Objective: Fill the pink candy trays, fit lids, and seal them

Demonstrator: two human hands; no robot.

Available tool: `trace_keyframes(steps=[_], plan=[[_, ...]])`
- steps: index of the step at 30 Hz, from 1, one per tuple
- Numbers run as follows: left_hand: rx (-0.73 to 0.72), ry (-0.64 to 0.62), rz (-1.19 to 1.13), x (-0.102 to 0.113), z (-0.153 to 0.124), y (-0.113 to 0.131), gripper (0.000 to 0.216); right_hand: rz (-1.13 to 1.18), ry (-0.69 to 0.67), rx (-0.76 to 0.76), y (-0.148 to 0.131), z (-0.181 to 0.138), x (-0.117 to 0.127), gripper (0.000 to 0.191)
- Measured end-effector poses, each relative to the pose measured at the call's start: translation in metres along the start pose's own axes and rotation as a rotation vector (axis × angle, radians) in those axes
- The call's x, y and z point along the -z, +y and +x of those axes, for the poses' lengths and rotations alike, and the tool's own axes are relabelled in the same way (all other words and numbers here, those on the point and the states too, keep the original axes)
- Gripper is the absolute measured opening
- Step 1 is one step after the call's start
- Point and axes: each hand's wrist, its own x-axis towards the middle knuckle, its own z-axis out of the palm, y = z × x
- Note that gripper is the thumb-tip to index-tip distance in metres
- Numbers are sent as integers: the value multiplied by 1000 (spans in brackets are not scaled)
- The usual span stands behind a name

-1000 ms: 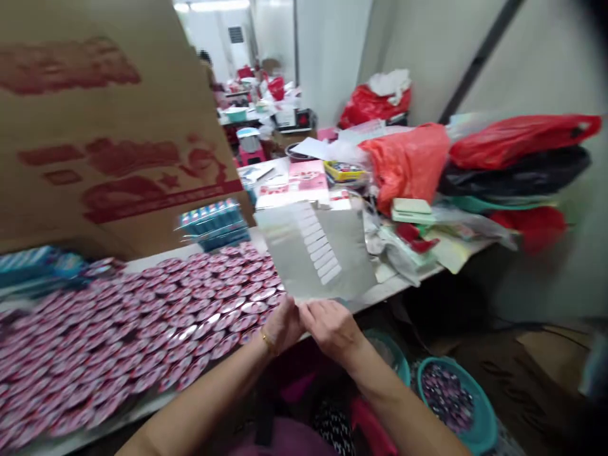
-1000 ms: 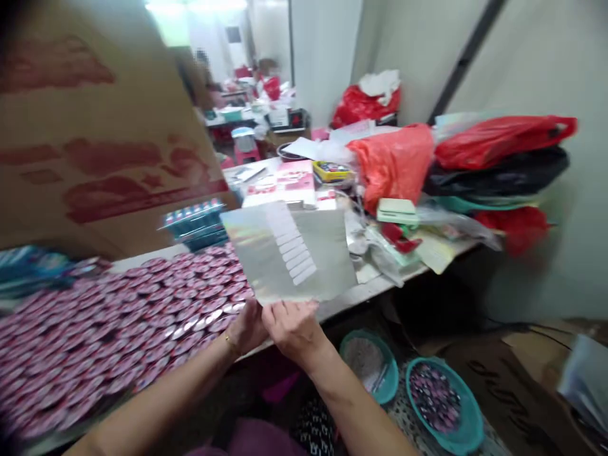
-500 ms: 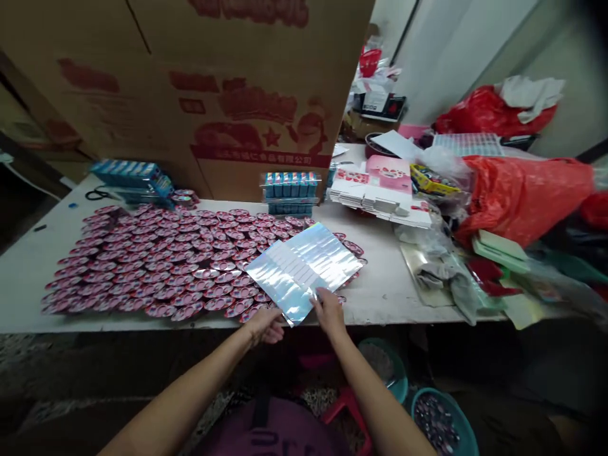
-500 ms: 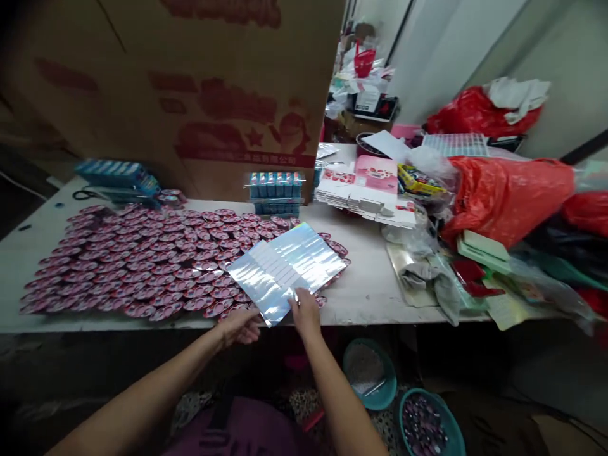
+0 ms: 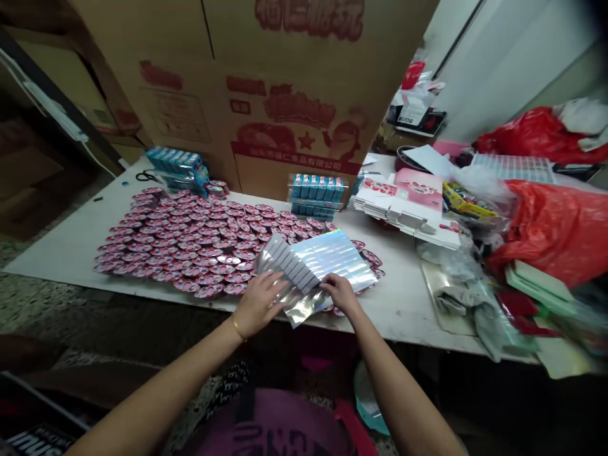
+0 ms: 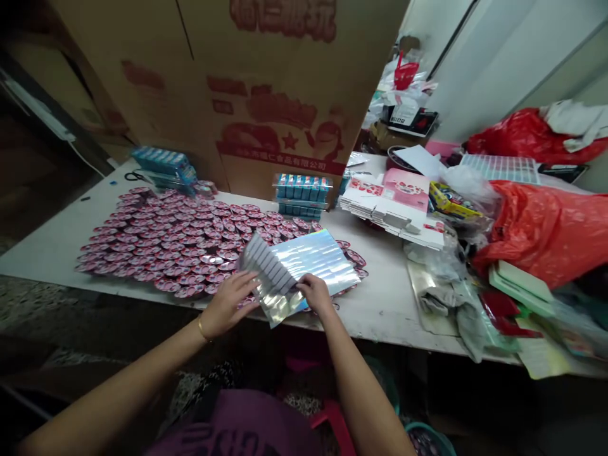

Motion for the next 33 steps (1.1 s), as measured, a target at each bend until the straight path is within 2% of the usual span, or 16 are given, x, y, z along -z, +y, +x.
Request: trace_keyframes(steps=[2,3,5,8,13,15,19,23,27,30,33], plan=[[-117,5,195,24,17,10,43,100,-85,182,-39,-7,-1,7],[-141,1,240,34,24,9,39,123,-103,233,-57,-9,-5,7],[-161,-63,253,50,36,-6,23,135,-83,288,-88,-7,-19,8],[-132,-212,160,65,46,-56,25,16,61,396,-120,8,-52,12],[-21,-385,9,96,58,-155,28,-478,233,642,-164,49,-117,29],[17,-403,-45,112,59,-186,27,-591,251,710,-183,64,-139,33],[76,-378,-69,134,56,-233,28,-651,247,796,-213,93,-172,32],[138,-358,-86,140,51,-271,28,-617,229,808,-224,126,-197,26],[224,-373,-125,138,47,-303,26,-555,98,797,-230,156,-214,20],[267,-329,-89,127,47,-322,26,-476,6,782,-241,169,-217,18],[343,-252,-42,106,50,-339,25,-361,-80,699,-254,172,-208,16]])
